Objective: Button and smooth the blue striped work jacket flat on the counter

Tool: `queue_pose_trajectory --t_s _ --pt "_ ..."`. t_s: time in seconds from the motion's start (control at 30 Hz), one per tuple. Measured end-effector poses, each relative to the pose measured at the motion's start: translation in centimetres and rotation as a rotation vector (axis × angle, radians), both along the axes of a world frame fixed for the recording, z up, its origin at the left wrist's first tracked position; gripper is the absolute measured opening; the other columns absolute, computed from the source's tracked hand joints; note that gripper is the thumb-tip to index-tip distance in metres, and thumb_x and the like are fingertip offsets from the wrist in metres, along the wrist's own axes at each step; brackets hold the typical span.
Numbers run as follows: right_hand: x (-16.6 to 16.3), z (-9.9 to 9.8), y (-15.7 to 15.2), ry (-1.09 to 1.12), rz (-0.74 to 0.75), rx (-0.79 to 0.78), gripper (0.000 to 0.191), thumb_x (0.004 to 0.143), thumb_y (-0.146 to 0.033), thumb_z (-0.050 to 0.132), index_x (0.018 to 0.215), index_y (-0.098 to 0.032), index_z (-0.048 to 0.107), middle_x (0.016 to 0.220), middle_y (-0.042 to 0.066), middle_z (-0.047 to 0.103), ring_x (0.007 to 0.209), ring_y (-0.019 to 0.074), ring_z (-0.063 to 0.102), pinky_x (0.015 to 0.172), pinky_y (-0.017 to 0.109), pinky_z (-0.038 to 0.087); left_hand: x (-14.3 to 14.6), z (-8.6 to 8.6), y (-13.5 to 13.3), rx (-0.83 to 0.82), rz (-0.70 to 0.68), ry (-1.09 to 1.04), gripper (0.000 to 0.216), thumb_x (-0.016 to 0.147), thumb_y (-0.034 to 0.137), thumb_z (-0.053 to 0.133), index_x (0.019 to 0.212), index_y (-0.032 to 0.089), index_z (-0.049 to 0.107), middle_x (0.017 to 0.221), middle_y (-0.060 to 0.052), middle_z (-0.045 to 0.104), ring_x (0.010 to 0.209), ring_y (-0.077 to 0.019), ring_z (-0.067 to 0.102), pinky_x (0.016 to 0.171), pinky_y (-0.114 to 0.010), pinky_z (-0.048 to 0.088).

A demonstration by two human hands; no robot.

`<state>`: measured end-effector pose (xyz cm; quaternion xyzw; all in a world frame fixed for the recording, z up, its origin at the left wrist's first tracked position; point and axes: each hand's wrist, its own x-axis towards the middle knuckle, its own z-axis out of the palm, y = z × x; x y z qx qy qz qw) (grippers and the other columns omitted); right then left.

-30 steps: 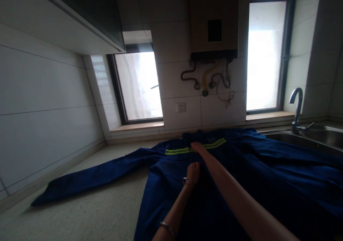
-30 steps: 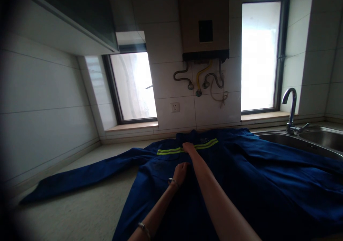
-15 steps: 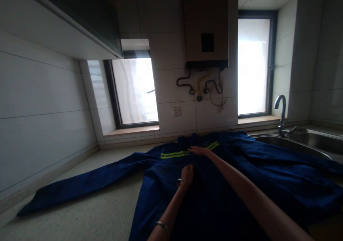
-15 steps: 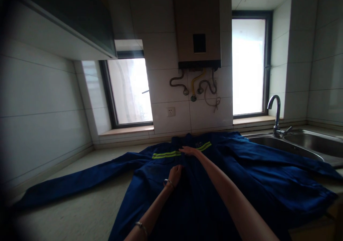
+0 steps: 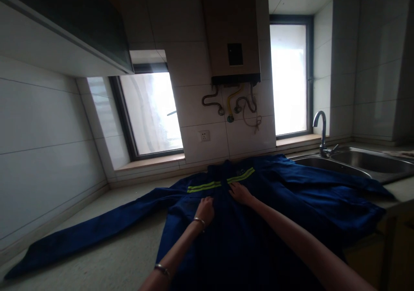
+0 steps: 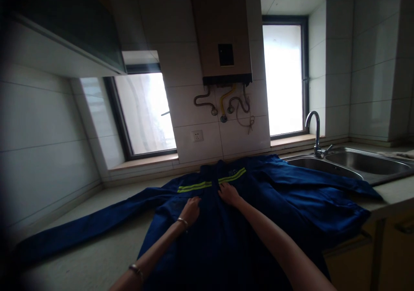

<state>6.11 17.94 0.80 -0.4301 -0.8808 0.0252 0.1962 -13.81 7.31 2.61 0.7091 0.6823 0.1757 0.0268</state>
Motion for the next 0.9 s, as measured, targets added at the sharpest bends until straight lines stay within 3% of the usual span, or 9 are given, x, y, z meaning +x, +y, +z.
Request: queue_pose_trajectory --t_s 0.1,0.23,0.33,0.47,0.67,0.9 --pt "0.7 0.6 0.6 0.000 -0.094 0.064 0.038 0.091 -0.022 0.034 0.123 -0.013 0.054 0.132 0.013 0.047 0.123 0.0244 0.039 0.100 0.036 0.034 -4.0 1.0 0.4 -0.035 0.126 0.094 0.045 0.078 0.002 0.035 0.118 0.008 0.056 0.119 -0.015 0.058 0.112 -0.0217 0.050 0.100 -0.032 0.032" --pt "3.0 0.7 2.0 -0.006 -0.229 0.049 0.035 0.086 -0.009 0.034 0.105 -0.009 0.064 0.124 0.017 0.050 0.111 0.0239 0.047 0.088 0.033 0.042 -7.2 1.0 1.0 -0.113 0.190 0.181 0.059 0.077 0.003 0.039 0.135 0.011 0.040 0.124 -0.014 0.052 0.109 -0.0187 0.051 0.095 -0.027 0.037" --pt "4.5 0.3 2.6 -0.012 -0.238 0.034 0.031 0.082 -0.006 0.040 0.094 -0.009 0.068 0.114 0.016 0.057 0.103 0.0222 0.051 0.088 0.032 0.041 -7.4 0.1 1.5 -0.167 0.209 0.238 0.075 0.072 0.005 0.045 0.144 0.021 0.027 0.130 -0.015 0.046 0.118 -0.0257 0.045 0.096 -0.035 0.037" --pt "5.4 -0.4 2.3 0.020 -0.237 0.060 0.028 0.084 -0.010 0.042 0.094 -0.010 0.068 0.107 0.014 0.061 0.102 0.0211 0.051 0.092 0.030 0.038 -6.9 -0.9 2.8 -0.234 0.266 0.255 0.076 0.074 0.014 0.046 0.145 0.029 0.023 0.139 -0.017 0.037 0.125 -0.0365 0.037 0.095 -0.049 0.036" --pt "5.9 -1.1 2.6 0.061 -0.308 0.072 0.031 0.086 -0.018 0.041 0.101 -0.008 0.067 0.107 0.015 0.060 0.104 0.0225 0.050 0.095 0.030 0.034 -7.4 -1.2 4.1 -0.301 0.287 0.226 0.068 0.076 0.023 0.047 0.140 0.038 0.032 0.145 -0.012 0.030 0.130 -0.0395 0.031 0.098 -0.053 0.032" --pt "6.5 -0.5 3.1 -0.018 -0.257 0.012 0.030 0.086 -0.023 0.043 0.095 -0.008 0.068 0.105 0.015 0.061 0.101 0.0207 0.053 0.091 0.027 0.036 -7.6 -1.5 4.1 -0.305 0.287 0.192 0.068 0.076 0.027 0.047 0.141 0.037 0.031 0.147 -0.009 0.028 0.130 -0.0396 0.029 0.100 -0.054 0.030"
